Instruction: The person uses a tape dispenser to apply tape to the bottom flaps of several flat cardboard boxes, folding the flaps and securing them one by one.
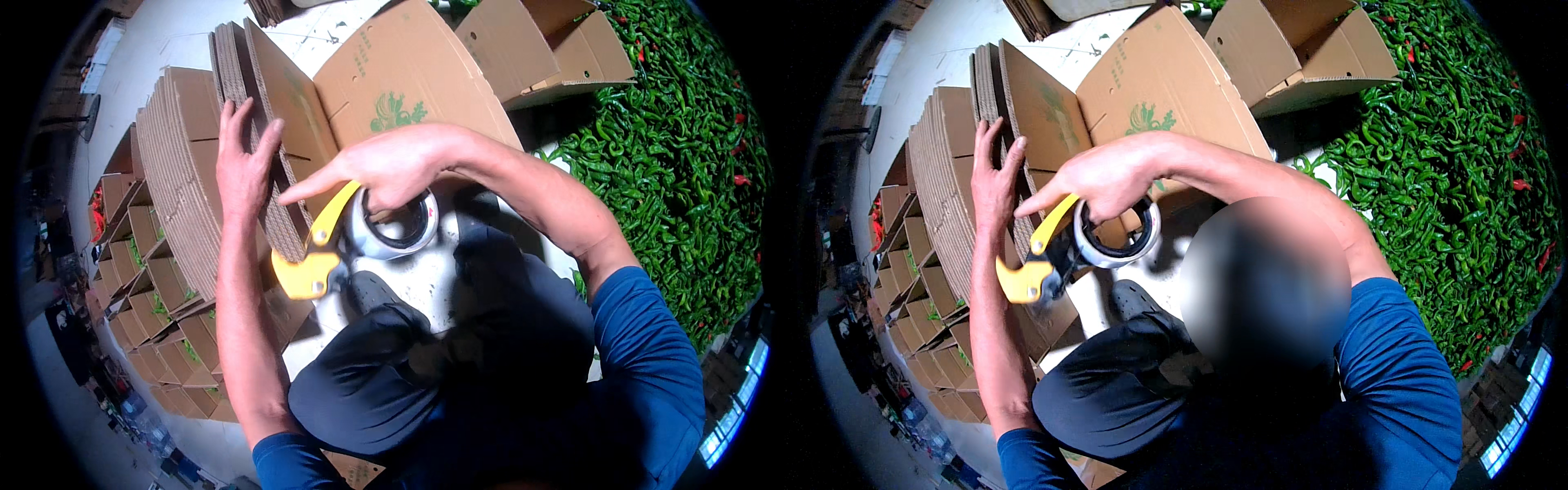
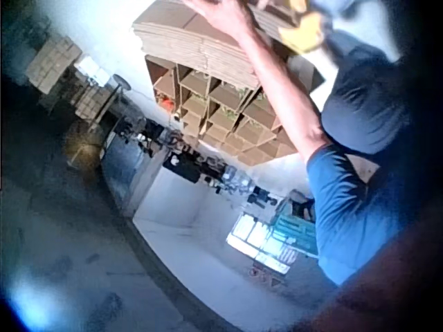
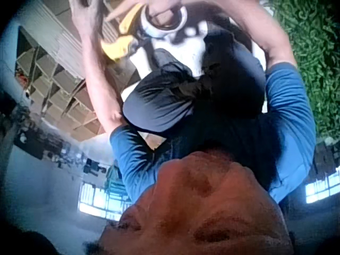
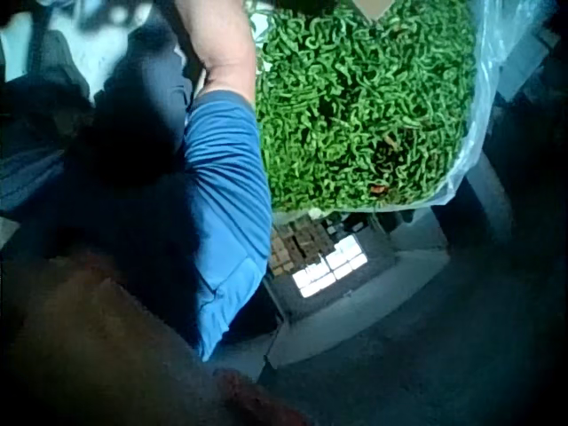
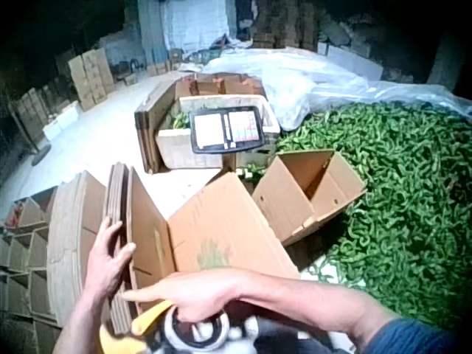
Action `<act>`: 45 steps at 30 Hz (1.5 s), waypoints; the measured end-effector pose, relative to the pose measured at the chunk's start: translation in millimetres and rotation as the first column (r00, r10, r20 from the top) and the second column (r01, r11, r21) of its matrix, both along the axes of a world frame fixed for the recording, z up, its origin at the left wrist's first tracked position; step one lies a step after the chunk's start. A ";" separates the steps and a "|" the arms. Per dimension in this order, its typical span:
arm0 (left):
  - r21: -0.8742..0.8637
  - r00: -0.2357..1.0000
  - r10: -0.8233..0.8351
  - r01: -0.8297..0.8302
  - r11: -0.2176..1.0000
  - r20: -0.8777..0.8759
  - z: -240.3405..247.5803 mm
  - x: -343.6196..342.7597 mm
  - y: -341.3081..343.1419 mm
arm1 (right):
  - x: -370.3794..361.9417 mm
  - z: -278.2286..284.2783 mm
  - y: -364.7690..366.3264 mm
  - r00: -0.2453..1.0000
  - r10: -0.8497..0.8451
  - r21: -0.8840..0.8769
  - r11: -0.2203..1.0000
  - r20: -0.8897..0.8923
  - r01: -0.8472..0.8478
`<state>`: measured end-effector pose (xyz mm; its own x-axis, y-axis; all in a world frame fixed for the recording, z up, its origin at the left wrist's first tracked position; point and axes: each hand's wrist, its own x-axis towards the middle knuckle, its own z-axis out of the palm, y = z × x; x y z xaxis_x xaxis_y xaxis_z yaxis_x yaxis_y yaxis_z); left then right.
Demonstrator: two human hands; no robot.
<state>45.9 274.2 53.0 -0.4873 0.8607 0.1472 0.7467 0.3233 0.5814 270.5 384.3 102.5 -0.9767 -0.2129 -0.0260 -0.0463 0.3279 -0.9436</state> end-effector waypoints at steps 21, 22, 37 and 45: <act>0.055 0.991 -0.062 0.056 0.997 0.118 3.6 -13.8 -9.1 | -41.1 -152.4 34.9 0.267 -0.463 -0.346 -0.093 0.845 0.934; 0.052 0.992 -0.060 0.055 0.997 0.107 4.9 -14.4 -11.0 | -59.5 -155.2 35.9 0.205 -0.467 -0.281 -0.099 0.860 0.954; 0.110 0.983 -0.126 0.112 0.988 0.134 -8.0 -25.4 -13.2 | -84.0 -226.7 55.0 0.736 -0.595 0.103 0.795 0.324 0.598; 0.124 0.984 -0.063 0.042 0.991 0.166 -12.8 -29.3 -15.9 | 24.8 -205.1 -67.2 0.849 -0.457 0.019 0.883 0.265 0.470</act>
<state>16.6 258.3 40.2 -0.4688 0.8668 0.1700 0.6481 0.2068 0.7330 295.2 317.1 -102.6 -0.9228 0.2561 -0.2880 0.3435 0.2079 -0.9158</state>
